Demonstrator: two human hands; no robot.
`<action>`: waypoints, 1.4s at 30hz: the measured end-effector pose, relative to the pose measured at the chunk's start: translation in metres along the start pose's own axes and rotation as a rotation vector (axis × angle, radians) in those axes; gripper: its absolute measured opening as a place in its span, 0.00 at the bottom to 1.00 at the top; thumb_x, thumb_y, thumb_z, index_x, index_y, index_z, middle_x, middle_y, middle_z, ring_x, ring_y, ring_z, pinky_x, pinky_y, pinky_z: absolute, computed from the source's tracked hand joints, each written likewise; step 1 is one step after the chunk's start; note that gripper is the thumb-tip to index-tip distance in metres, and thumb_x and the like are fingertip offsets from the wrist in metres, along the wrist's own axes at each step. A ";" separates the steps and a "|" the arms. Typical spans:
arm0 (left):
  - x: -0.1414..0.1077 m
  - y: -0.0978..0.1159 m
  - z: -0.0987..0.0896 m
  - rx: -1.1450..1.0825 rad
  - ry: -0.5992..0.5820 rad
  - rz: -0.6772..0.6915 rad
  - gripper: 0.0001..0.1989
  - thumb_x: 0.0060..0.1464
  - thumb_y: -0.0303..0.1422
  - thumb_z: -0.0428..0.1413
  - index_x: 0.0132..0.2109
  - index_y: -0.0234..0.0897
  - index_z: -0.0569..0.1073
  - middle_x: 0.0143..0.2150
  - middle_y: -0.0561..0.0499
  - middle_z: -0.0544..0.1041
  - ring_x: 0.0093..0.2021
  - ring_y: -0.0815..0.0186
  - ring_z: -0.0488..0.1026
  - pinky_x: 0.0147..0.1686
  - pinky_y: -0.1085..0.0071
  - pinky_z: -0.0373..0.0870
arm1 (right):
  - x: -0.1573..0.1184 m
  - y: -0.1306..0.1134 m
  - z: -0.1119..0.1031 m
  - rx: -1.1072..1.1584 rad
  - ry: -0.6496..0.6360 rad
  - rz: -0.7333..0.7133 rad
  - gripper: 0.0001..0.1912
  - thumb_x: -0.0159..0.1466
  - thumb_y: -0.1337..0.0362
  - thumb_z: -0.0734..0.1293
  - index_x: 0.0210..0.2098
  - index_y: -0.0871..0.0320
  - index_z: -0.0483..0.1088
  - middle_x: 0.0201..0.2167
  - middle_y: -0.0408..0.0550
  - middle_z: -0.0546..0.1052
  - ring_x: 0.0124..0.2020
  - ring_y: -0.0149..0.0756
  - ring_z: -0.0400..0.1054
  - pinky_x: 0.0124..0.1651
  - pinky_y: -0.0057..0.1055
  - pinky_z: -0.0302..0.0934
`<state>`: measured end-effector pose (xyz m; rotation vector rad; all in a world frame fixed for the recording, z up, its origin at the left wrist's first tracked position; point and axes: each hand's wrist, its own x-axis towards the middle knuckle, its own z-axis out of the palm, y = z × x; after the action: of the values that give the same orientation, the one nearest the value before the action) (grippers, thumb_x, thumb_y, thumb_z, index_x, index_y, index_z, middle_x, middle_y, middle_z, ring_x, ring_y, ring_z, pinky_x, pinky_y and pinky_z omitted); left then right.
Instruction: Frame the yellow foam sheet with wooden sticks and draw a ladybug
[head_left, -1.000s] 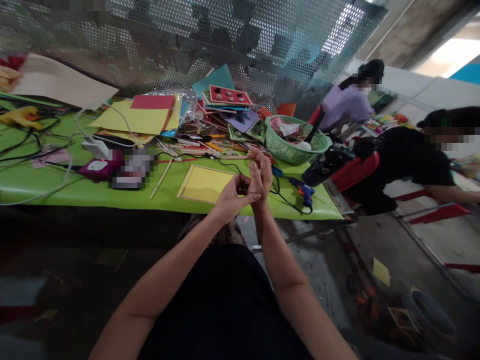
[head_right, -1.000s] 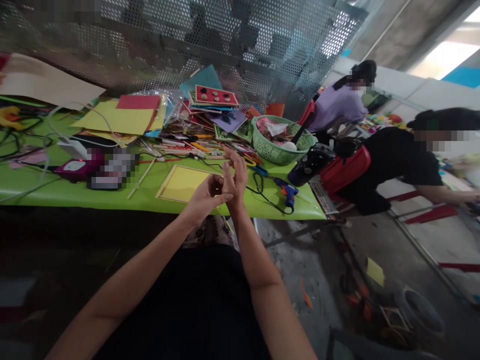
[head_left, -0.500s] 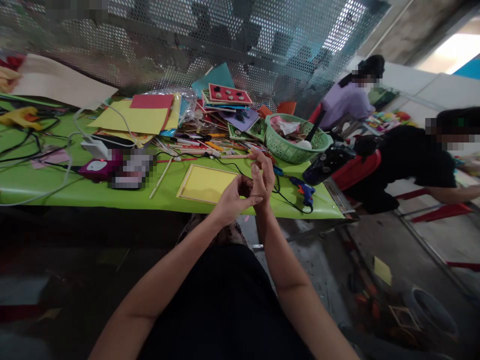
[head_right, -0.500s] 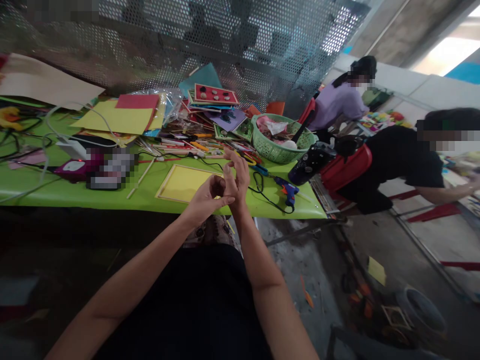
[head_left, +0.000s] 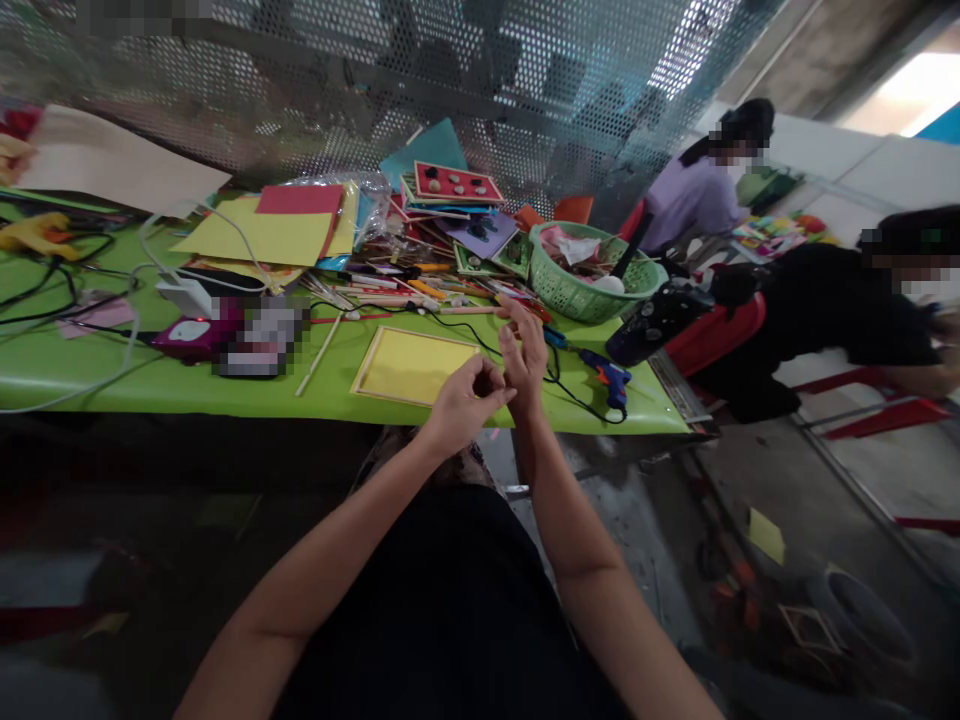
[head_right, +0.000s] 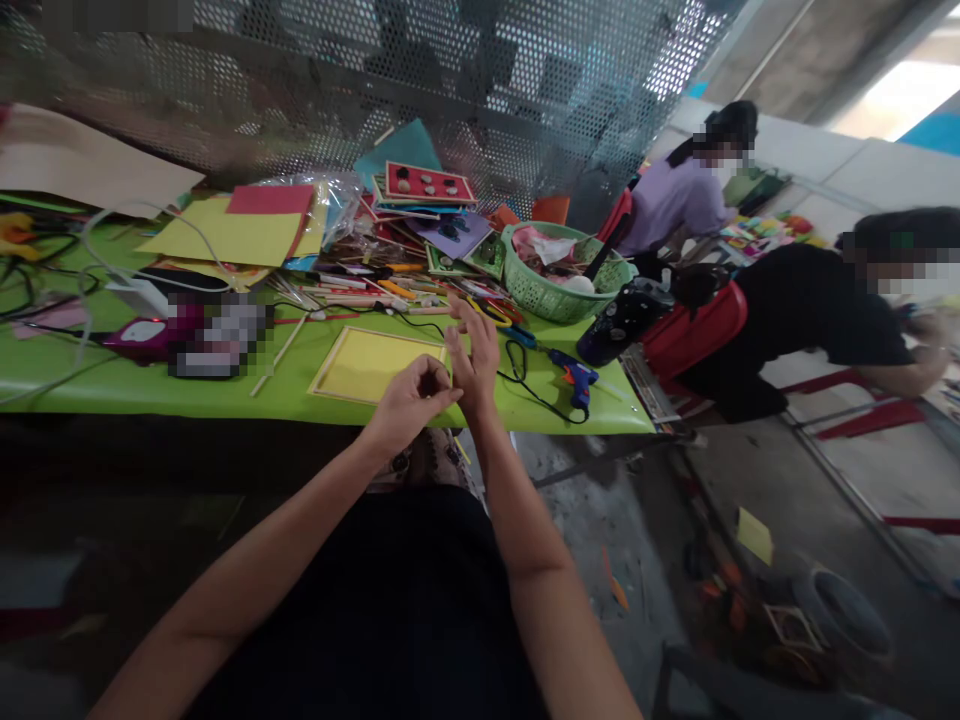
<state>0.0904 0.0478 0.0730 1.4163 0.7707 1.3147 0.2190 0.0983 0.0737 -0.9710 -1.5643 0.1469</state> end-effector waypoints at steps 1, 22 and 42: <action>0.000 0.000 -0.010 0.030 0.011 0.006 0.15 0.52 0.38 0.68 0.35 0.40 0.68 0.30 0.56 0.71 0.30 0.69 0.67 0.33 0.70 0.66 | -0.001 0.006 -0.002 -0.003 -0.053 0.039 0.23 0.73 0.51 0.61 0.61 0.52 0.75 0.51 0.53 0.81 0.51 0.46 0.74 0.53 0.44 0.70; 0.000 -0.026 -0.175 1.164 0.197 -0.059 0.19 0.64 0.34 0.50 0.54 0.41 0.83 0.49 0.42 0.82 0.57 0.49 0.75 0.65 0.53 0.65 | -0.030 0.053 -0.020 -0.494 -0.657 0.138 0.34 0.66 0.45 0.73 0.65 0.55 0.75 0.55 0.60 0.77 0.58 0.56 0.69 0.65 0.53 0.60; 0.002 -0.030 -0.175 1.234 0.191 -0.057 0.19 0.62 0.32 0.50 0.53 0.41 0.83 0.46 0.41 0.81 0.55 0.48 0.75 0.65 0.52 0.64 | -0.031 0.051 -0.020 -0.541 -0.699 0.133 0.35 0.66 0.44 0.72 0.67 0.53 0.73 0.58 0.60 0.75 0.62 0.59 0.68 0.67 0.56 0.58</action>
<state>-0.0723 0.1012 0.0265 2.1563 1.9251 0.8992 0.2588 0.1026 0.0253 -1.5583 -2.2417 0.1712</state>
